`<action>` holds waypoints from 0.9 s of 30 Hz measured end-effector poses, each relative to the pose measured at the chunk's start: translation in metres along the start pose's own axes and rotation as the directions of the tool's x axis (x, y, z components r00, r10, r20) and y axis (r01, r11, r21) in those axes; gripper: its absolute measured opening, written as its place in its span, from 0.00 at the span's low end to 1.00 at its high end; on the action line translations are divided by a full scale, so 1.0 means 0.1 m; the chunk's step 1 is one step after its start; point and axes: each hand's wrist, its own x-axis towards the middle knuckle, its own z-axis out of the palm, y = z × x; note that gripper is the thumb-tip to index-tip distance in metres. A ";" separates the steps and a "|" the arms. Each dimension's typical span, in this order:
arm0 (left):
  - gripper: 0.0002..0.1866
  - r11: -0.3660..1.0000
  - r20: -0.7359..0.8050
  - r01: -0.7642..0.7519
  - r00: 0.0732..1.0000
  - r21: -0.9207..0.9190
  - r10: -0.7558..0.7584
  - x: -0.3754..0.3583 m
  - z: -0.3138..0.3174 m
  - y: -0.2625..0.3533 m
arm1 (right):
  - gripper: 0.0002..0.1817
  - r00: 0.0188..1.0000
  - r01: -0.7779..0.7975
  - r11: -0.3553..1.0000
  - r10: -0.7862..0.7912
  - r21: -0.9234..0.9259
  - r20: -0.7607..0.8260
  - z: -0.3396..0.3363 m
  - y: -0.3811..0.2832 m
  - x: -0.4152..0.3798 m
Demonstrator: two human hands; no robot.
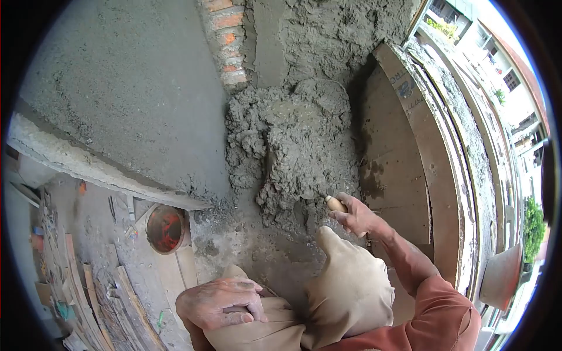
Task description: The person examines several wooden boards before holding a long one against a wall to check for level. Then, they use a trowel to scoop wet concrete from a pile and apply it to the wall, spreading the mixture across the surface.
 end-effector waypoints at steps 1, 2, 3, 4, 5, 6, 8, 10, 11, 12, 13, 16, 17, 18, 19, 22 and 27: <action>0.10 0.999 -0.002 0.025 1.000 0.023 -0.025 0.02 0.00 0.02 | 0.17 0.999 0.038 0.999 -0.039 -0.030 -0.025 0.00 -0.01 0.01; 0.10 0.998 -0.009 0.049 0.999 0.050 -0.049 0.03 -0.02 0.05 | 0.17 0.995 0.080 0.995 -0.083 -0.064 -0.049 -0.01 -0.02 0.06; 0.10 0.997 -0.044 0.048 0.998 0.058 -0.046 0.04 0.02 0.07 | 0.18 0.954 0.181 0.919 -0.250 -0.350 -0.163 0.04 0.05 0.14; 0.10 0.994 -0.036 0.025 0.999 0.105 -0.022 0.03 0.03 0.10 | 0.19 0.866 0.207 0.756 -0.437 -0.621 -0.243 0.06 0.09 0.19; 0.10 0.994 -0.036 0.025 0.999 0.102 -0.022 0.03 0.06 0.12 | 0.21 0.904 0.081 0.759 -0.328 -0.646 -0.273 0.09 -0.08 0.18; 0.11 0.995 -0.033 0.028 0.999 0.094 -0.025 0.01 0.08 0.13 | 0.20 0.866 0.089 0.681 -0.413 -0.727 -0.281 0.12 -0.11 0.24; 0.12 0.997 -0.027 0.006 1.000 0.079 -0.004 -0.07 0.15 0.09 | 0.18 0.817 0.072 0.623 -0.485 -0.778 -0.313 0.05 -0.07 0.48; 0.13 0.998 -0.012 0.003 1.000 0.059 -0.002 -0.08 0.12 0.18 | 0.15 0.834 0.019 0.628 -0.440 -0.778 -0.334 -0.03 -0.04 0.72; 0.12 0.993 -0.036 0.111 0.993 0.033 -0.109 -0.07 0.13 0.28 | 0.17 0.830 0.060 0.699 -0.432 -0.712 -0.354 0.06 0.13 0.89; 0.12 0.977 -0.062 0.212 0.975 0.008 -0.211 -0.05 0.13 0.35 | 0.16 0.889 0.070 0.736 -0.352 -0.673 -0.293 0.19 0.25 0.97; 0.12 0.981 -0.080 0.196 0.977 -0.004 -0.196 -0.01 0.14 0.36 | 0.11 0.957 0.060 0.721 -0.238 -0.690 -0.166 0.27 0.23 0.90; 0.12 0.968 -0.071 0.249 0.966 -0.013 -0.249 0.03 0.09 0.36 | 0.16 0.988 0.084 0.658 -0.155 -0.749 -0.025 -0.13 0.68 1.12; 0.11 0.968 -0.058 0.249 0.966 -0.039 -0.251 0.04 0.07 0.31 | 0.16 0.991 0.074 0.588 -0.132 -0.806 -0.005 -0.31 0.12 0.70; 0.11 0.968 -0.048 0.251 0.967 -0.032 -0.252 0.05 0.06 0.29 | 0.17 0.995 0.067 0.517 -0.099 -0.853 0.018 -0.47 -0.50 0.22; 0.11 0.972 -0.044 0.232 0.971 -0.044 -0.234 0.05 0.06 0.27 | 0.17 0.993 -0.018 0.504 -0.091 -0.864 -0.074 -0.55 -0.44 0.29; 0.12 0.980 -0.024 0.197 0.980 -0.033 -0.198 0.05 0.02 0.20 | 0.17 0.966 -0.082 0.580 -0.154 -0.810 -0.208 -0.36 -0.31 0.44; 0.12 0.980 -0.073 0.200 0.977 0.020 -0.198 0.08 0.00 0.35 | 0.23 0.961 0.241 0.883 -0.274 -0.404 -0.025 0.45 0.67 0.96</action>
